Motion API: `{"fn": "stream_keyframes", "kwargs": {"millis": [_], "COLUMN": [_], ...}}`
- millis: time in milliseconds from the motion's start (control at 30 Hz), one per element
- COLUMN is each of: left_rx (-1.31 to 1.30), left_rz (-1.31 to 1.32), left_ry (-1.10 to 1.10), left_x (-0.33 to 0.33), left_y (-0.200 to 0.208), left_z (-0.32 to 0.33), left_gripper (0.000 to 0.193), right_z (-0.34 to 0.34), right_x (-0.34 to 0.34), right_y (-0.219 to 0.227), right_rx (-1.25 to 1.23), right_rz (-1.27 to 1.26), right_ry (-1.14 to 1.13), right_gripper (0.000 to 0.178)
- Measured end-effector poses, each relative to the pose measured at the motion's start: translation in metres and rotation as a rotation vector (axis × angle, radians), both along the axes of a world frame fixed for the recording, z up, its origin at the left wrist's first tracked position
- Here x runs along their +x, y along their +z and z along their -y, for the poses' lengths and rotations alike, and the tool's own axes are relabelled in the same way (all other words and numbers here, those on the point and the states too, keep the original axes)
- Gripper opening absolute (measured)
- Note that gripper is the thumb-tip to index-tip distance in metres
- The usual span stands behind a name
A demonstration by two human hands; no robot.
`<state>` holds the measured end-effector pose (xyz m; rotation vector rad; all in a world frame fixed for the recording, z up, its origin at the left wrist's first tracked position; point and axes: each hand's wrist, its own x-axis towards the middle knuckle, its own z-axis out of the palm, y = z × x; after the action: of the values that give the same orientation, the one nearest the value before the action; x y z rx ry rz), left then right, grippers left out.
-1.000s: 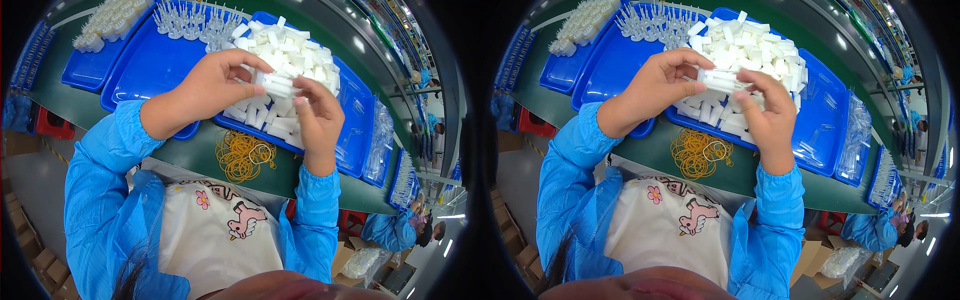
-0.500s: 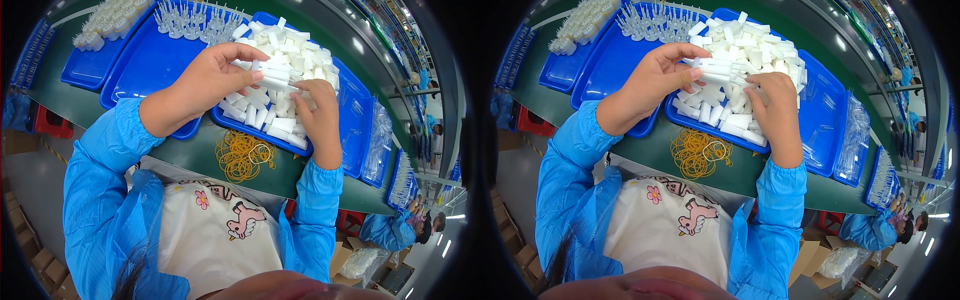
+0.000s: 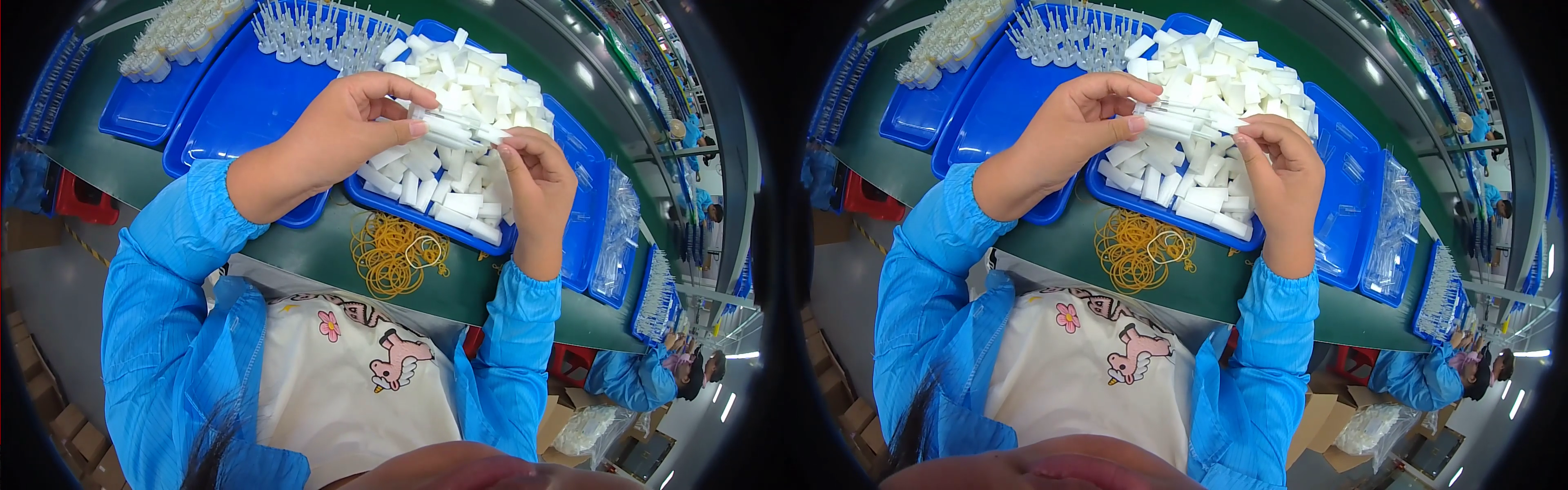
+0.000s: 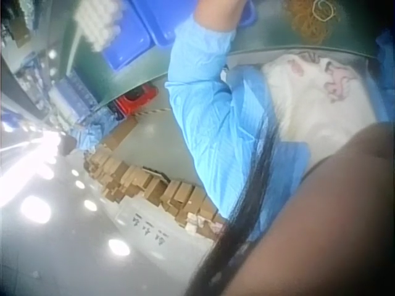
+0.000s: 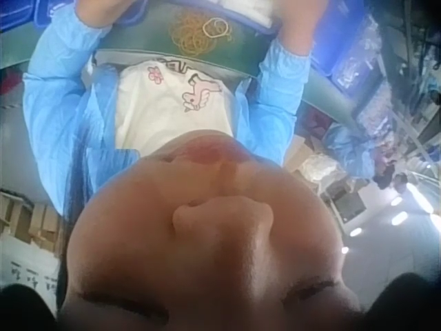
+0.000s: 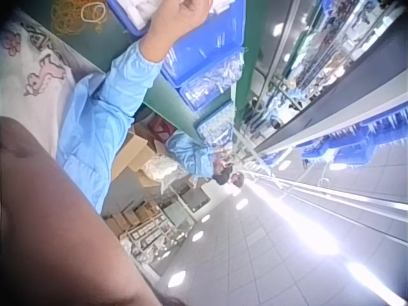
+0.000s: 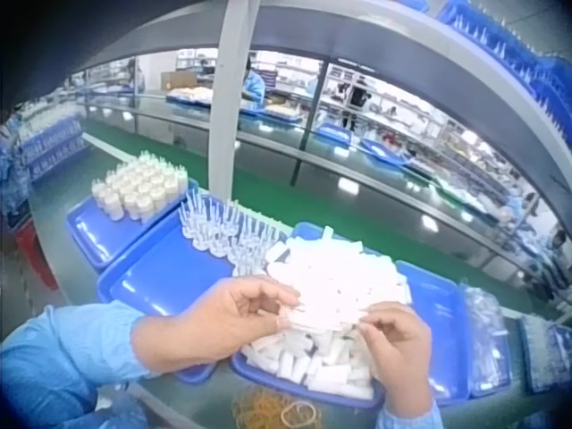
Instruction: The person fits foam pieces around plastic components by hand, secures the assembled bundle with a rubber band, and places it onto a tray.
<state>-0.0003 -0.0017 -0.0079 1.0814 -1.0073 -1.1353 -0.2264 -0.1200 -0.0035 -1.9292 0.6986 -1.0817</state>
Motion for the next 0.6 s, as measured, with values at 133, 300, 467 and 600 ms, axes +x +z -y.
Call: {"fn": "stream_keyframes", "kwargs": {"millis": [133,300,467,600], "left_rx": [0.04,0.067,0.054,-0.03], "left_rz": [0.039,0.03,0.067,0.066], "left_ry": [0.007,0.002,0.021,0.037], "left_x": [-0.0012,-0.0017,-0.0014,-0.0012], "left_y": [0.0034,0.007,0.0052,-0.0001], "left_z": [-0.0008,-0.002,-0.0018,0.001], "left_gripper": [0.032,0.034,0.033,0.033], "right_z": [0.001,-0.0026,-0.0046,-0.0016], "right_x": [-0.0012,0.0012,0.0035,0.0005], "right_y": [0.0004,0.0014,0.0014,0.0003], "right_rx": [0.097,0.238,0.183,0.177], "right_rz": [0.073,0.077,0.098,0.11], "right_ry": [0.057,0.065,0.083,0.073], "right_gripper": [0.015,0.02,0.017,0.015]}}
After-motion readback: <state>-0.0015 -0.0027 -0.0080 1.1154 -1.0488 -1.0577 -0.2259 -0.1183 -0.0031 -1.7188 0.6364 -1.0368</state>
